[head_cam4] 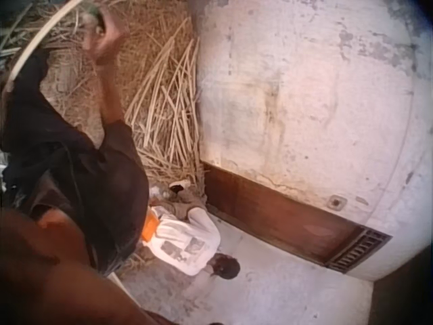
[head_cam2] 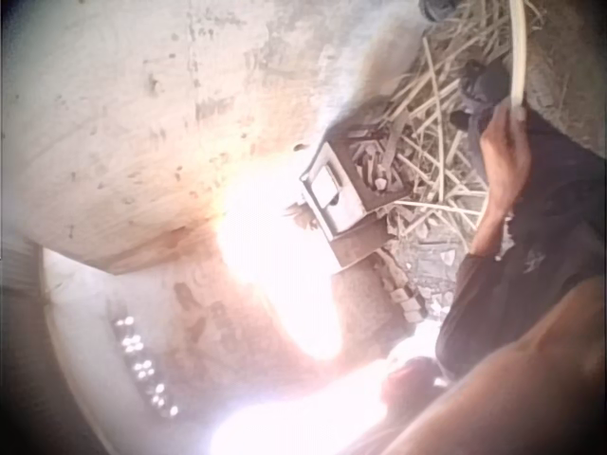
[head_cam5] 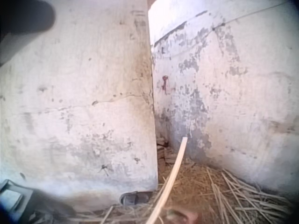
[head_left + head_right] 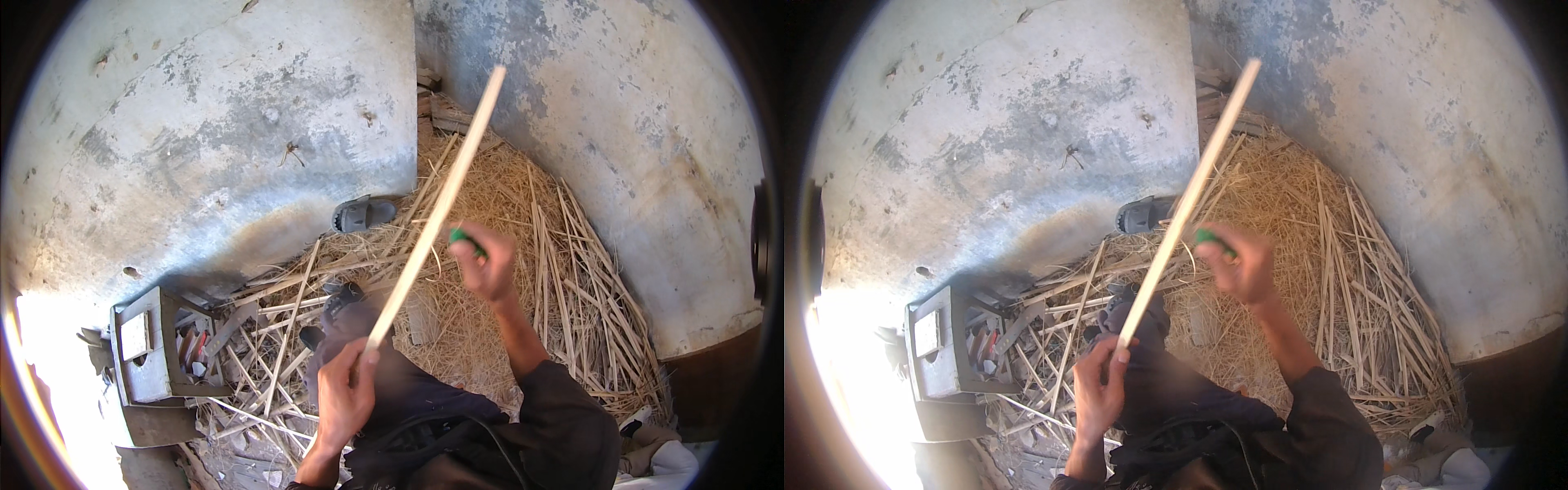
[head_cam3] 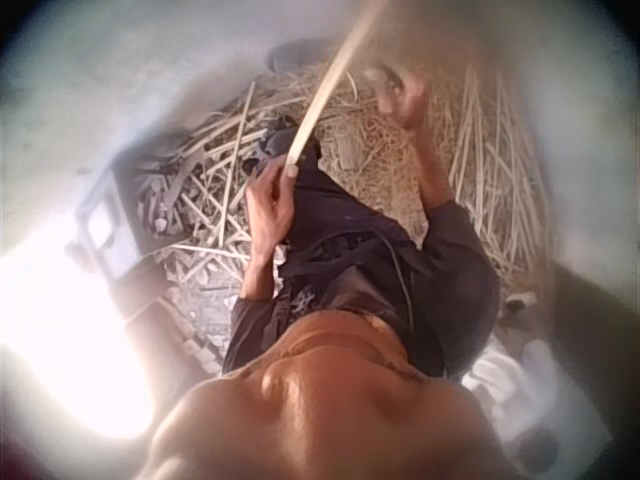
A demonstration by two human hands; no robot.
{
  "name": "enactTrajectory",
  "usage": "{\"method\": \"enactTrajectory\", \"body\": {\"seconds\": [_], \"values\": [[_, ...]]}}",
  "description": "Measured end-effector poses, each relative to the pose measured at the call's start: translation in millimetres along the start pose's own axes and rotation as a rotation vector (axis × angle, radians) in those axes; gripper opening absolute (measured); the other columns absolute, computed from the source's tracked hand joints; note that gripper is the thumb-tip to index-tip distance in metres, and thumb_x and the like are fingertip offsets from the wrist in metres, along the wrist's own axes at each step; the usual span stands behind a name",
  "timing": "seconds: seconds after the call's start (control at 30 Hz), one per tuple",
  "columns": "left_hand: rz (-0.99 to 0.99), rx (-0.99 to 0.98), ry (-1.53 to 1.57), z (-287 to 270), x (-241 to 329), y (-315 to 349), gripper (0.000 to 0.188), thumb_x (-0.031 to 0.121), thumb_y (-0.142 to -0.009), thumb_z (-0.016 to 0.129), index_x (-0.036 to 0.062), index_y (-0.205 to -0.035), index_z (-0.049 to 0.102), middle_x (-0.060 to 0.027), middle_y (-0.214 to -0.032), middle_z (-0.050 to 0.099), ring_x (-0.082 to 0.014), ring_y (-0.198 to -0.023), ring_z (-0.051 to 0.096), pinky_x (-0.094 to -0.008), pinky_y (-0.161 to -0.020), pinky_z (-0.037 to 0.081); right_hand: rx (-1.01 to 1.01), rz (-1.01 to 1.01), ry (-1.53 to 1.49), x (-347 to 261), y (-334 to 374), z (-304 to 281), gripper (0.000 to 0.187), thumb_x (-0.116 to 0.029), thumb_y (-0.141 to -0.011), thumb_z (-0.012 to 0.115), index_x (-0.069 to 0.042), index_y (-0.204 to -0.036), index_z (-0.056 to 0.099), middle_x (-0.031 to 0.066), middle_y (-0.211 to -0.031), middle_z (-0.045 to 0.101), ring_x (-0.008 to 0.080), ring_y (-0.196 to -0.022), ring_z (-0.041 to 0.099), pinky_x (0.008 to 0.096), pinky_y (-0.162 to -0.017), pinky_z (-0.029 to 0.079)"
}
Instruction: The person sits on the ground and uses a green utility knife to shave thin strips from a long, light-colored wooden stick. They hold the stick with their left hand and scrape the blade along its length with their right hand, producing fine wood shavings that fall onto the straw-covered floor.
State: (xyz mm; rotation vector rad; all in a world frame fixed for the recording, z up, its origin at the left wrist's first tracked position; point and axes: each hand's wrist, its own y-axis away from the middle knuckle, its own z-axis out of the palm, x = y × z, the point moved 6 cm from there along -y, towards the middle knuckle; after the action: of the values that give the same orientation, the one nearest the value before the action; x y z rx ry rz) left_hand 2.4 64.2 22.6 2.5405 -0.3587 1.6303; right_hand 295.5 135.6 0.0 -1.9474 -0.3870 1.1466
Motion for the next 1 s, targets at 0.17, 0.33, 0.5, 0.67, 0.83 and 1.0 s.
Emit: {"method": "enactTrajectory", "body": {"seconds": [0.17,0.33,0.5,0.67,0.83,1.0], "values": [[-0.08,-0.037,-0.005,2.9,-22.5,18.6,0.021,0.012,-0.108,0.066,-0.0037,-0.121,0.073,-0.0114,-0.074,0.063,-0.0128,-0.065,0.052,-0.0321,-0.061,0.045,0.025,0.137,0.144,28.7,-23.1,-27.9,0.043,-0.042,-0.108,0.07,0.0,-0.104,0.08,0.0032,-0.074,0.07,0.0097,-0.059,0.059,0.0286,-0.052,0.042],[-0.131,-0.062,0.001,-1.6,-37.1,28.6,0.022,0.014,-0.11,0.064,-0.0023,-0.118,0.075,-0.0053,-0.076,0.064,-0.0091,-0.069,0.052,-0.0288,-0.063,0.042,0.046,0.107,0.143,42.2,-21.8,-20.1,0.048,-0.048,-0.109,0.065,-0.003,-0.109,0.082,-0.0005,-0.067,0.06,0.0084,-0.054,0.046,0.0295,-0.05,0.031],[-0.144,-0.102,-0.003,-4.8,-43.1,43.4,0.022,0.015,-0.11,0.064,-0.0018,-0.119,0.076,-0.007,-0.077,0.067,-0.0108,-0.071,0.057,-0.0299,-0.067,0.046,0.159,0.261,0.199,83.1,-35.6,-50.6,0.053,-0.054,-0.109,0.065,-0.005,-0.116,0.084,-0.0035,-0.063,0.052,0.0078,-0.053,0.035,0.0309,-0.051,0.024],[-0.126,-0.1,-0.032,-10.1,-47.5,45.2,0.021,0.013,-0.108,0.067,-0.0019,-0.121,0.074,-0.0135,-0.075,0.069,-0.0149,-0.065,0.06,-0.0344,-0.064,0.049,0.165,0.217,0.219,89.8,-39.5,-51.0,0.052,-0.053,-0.11,0.065,-0.005,-0.117,0.084,-0.0032,-0.065,0.057,0.0075,-0.053,0.037,0.0323,-0.052,0.026],[-0.158,-0.106,-0.025,-13.9,-47.6,48.5,0.025,0.019,-0.111,0.064,-0.001,-0.12,0.077,-0.0062,-0.084,0.072,-0.0102,-0.077,0.06,-0.0297,-0.071,0.048,0.147,0.288,0.251,99.4,-42.9,-61.8,0.049,-0.05,-0.109,0.068,-0.005,-0.118,0.084,-0.002,-0.069,0.063,0.0078,-0.054,0.042,0.032,-0.052,0.029],[-0.171,-0.17,-0.05,-17.7,-43.0,48.1,0.023,0.017,-0.109,0.067,-0.0004,-0.12,0.077,-0.0081,-0.079,0.07,-0.0117,-0.068,0.059,-0.0305,-0.064,0.047,0.303,0.338,0.381,140.3,-32.2,-84.8,0.054,-0.055,-0.11,0.062,-0.006,-0.118,0.084,-0.0021,-0.068,0.06,0.009,-0.057,0.043,0.0316,-0.057,0.034]]}}
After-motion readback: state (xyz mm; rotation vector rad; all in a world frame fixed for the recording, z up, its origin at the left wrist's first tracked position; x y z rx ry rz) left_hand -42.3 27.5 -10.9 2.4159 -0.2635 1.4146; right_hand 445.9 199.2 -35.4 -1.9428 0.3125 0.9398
